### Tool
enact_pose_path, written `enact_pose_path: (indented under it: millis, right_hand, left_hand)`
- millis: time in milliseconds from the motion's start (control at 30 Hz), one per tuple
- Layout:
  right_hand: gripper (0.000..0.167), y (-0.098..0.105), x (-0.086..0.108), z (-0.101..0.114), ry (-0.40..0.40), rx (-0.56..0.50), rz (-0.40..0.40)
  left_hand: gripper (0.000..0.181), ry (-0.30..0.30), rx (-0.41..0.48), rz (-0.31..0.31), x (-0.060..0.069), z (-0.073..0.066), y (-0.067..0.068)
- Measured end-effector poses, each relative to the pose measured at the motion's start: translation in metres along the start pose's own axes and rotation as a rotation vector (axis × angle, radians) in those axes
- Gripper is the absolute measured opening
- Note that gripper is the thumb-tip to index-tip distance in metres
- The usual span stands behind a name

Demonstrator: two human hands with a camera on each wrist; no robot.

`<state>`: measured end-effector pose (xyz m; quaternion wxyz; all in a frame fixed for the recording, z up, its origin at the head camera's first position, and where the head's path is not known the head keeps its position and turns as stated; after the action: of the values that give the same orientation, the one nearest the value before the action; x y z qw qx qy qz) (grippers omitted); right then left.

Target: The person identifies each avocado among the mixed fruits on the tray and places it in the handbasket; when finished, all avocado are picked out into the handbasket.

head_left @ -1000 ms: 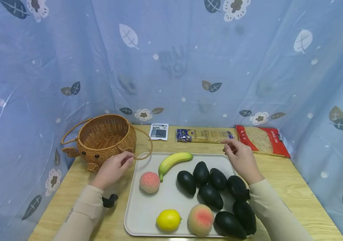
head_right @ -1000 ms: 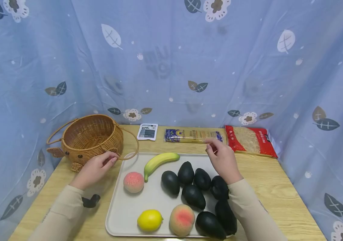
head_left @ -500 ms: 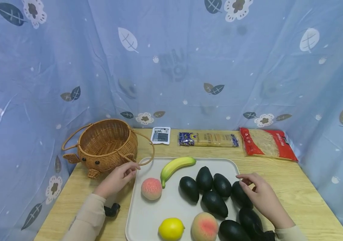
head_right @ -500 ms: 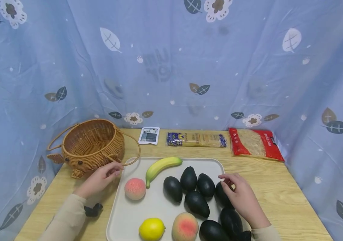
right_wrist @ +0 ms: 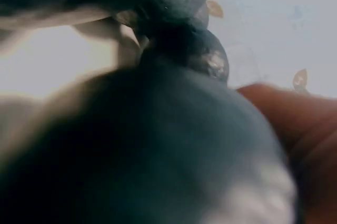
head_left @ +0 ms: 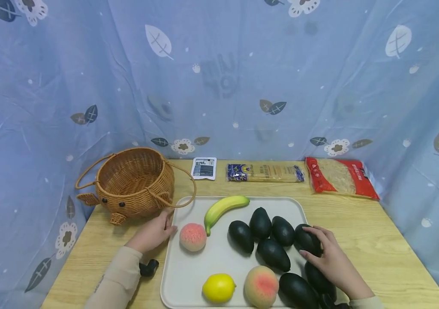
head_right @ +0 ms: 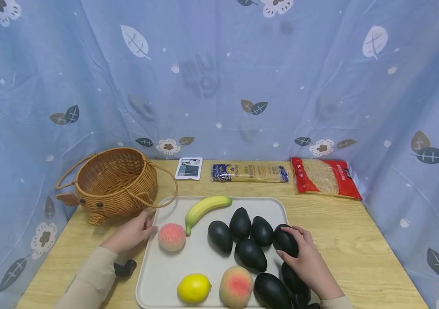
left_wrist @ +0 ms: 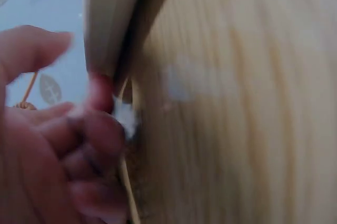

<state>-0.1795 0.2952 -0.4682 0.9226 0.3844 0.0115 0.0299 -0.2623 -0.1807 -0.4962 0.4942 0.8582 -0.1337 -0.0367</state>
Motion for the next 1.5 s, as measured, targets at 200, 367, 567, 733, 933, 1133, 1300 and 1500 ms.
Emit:
enact_pose_path:
  millis: [200,367,567,733,933,1133,1300,1500]
  right_hand:
    - [0.067,-0.001,-0.007,-0.005,0.028,-0.037,-0.024]
    - [0.062,0.003,-0.009,-0.007,0.040,-0.040,-0.079]
    - [0.065,0.012,-0.010,-0.003,0.034,-0.034,-0.125]
    - [0.067,0.034,-0.007,0.018,0.071,-0.025,-0.144]
    - [0.069,0.058,-0.020,0.065,0.194,-0.052,-0.128]
    - [0.070,0.057,-0.049,0.118,0.255,-0.112,-0.045]
    - [0.067,0.034,-0.080,0.157,0.326,-0.185,0.058]
    - [0.064,-0.004,-0.115,0.201,0.360,-0.270,0.182]
  left_hand:
    - [0.075,-0.051,-0.015,0.032,0.000,0.007,-0.006]
    - [0.080,-0.063,-0.013,0.039,-0.004,0.011,-0.009]
    - [0.082,-0.047,-0.020,0.024,-0.003,0.013,-0.004]
    - [0.080,-0.061,-0.020,0.007,-0.001,0.012,0.000]
    - [0.083,-0.033,-0.017,0.014,0.001,0.018,-0.001]
    - [0.082,-0.030,0.011,0.024,-0.001,0.019,0.001]
    - [0.081,-0.032,0.014,0.024,-0.002,0.016,-0.003]
    - [0.081,-0.034,0.028,0.025,-0.005,0.013,-0.008]
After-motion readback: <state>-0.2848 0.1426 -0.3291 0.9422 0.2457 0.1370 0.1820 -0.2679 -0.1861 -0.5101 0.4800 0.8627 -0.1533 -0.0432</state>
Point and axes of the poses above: each hand's wrist, its own x-axis away from the middle knuckle, its own y-axis out of the back of the hand, z = x × y, the point moved 6 cm from there along -x, towards the middle knuckle, and after that the axes turned 8 degrees about -x, right-handed, at the moved point
